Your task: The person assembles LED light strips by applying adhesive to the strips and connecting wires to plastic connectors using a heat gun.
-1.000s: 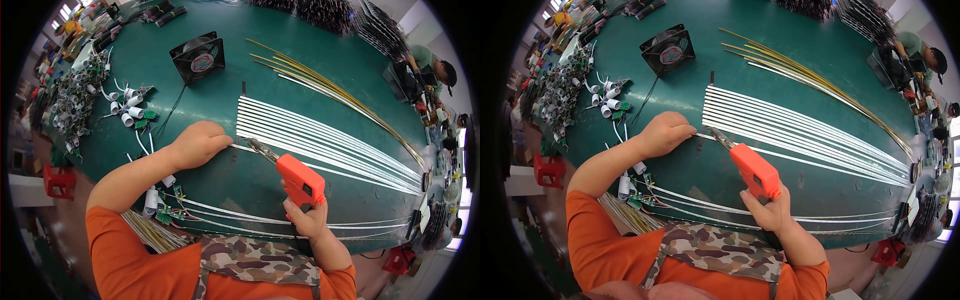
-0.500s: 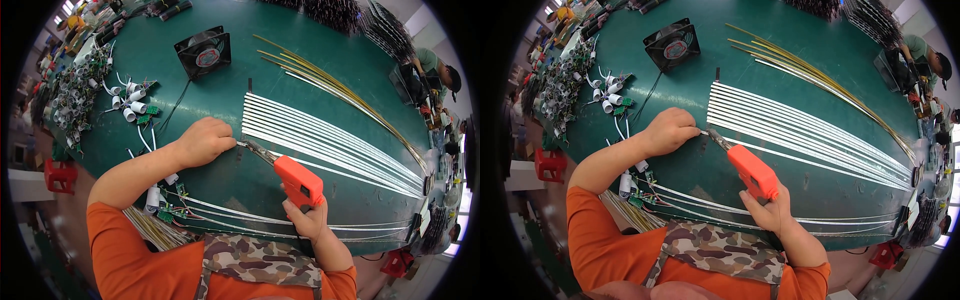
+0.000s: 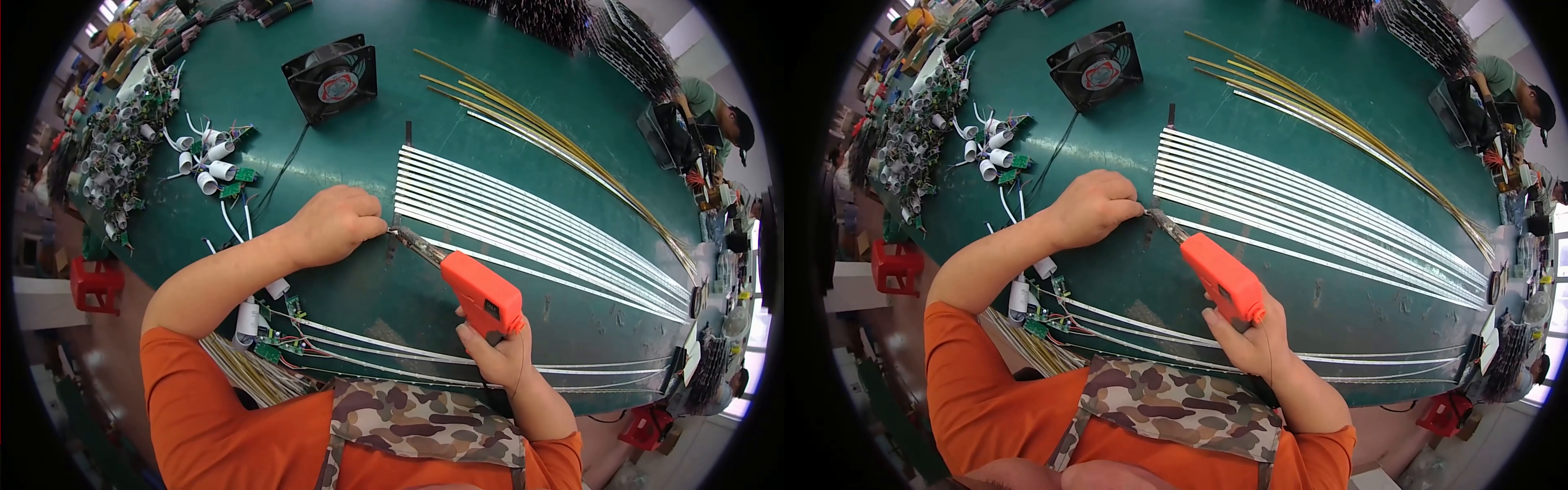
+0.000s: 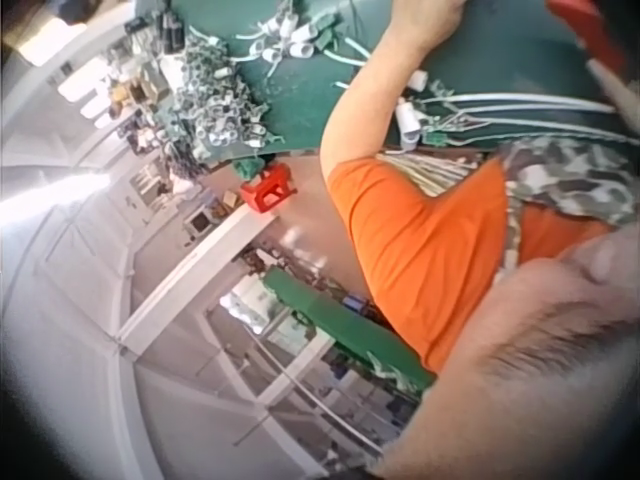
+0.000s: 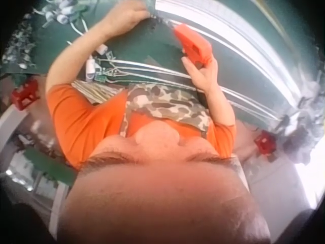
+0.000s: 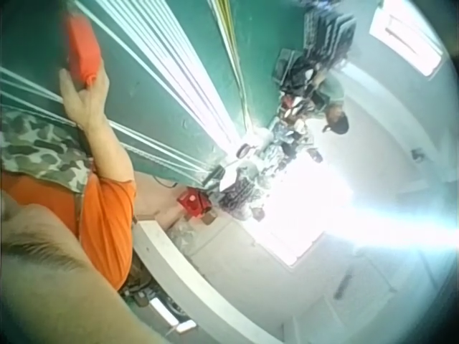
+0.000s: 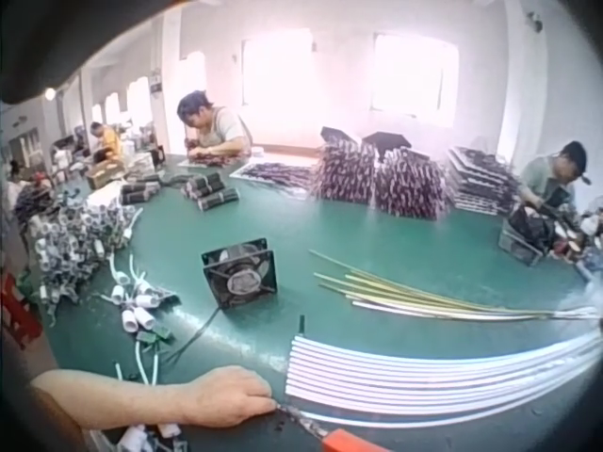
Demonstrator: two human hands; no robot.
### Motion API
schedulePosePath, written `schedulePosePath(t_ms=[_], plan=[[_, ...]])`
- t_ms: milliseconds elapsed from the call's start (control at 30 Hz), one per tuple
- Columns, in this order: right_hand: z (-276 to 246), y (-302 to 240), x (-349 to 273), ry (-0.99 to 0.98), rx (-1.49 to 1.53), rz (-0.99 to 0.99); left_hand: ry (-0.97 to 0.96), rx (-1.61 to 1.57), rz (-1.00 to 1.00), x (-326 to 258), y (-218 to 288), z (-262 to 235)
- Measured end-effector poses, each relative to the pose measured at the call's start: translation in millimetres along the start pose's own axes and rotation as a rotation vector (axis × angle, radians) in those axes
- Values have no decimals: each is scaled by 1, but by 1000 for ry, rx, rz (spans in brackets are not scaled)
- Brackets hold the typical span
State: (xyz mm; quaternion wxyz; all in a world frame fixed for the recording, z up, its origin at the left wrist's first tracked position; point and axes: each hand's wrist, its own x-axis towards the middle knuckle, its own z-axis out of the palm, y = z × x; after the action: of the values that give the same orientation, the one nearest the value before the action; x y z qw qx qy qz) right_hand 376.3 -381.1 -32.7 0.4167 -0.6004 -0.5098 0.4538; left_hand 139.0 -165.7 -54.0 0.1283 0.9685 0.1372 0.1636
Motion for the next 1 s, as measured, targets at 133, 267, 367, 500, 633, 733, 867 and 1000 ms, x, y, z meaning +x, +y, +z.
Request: schedulePosePath(t_ms=[133, 267, 367, 500, 633, 733, 867, 1000], plan=[[0, 0, -1, 0, -7, 49, -8, 0, -6, 1, 0, 1], [-2, -10, 1, -6, -28, 31, -25, 1, -6, 0, -1, 0], [-4, -8, -5, 50, 28, 14, -16, -10, -9, 0, -1, 1], [-6, -9, -7, 173, 185, -10, -28, -7, -7, 0, -2, 1], [-9, -8, -6, 155, 187, 4, -24, -8, -11, 0, -2, 1], [-9, -6, -7, 178, 168, -102, -15, -10, -2, 1, -2, 1], [-11, -6, -8, 196, 233, -71, -26, -12, -22, 1, 0, 0], [-11, -9, -8, 210, 260, -97, -33, -18, -15, 4, 1, -3]])
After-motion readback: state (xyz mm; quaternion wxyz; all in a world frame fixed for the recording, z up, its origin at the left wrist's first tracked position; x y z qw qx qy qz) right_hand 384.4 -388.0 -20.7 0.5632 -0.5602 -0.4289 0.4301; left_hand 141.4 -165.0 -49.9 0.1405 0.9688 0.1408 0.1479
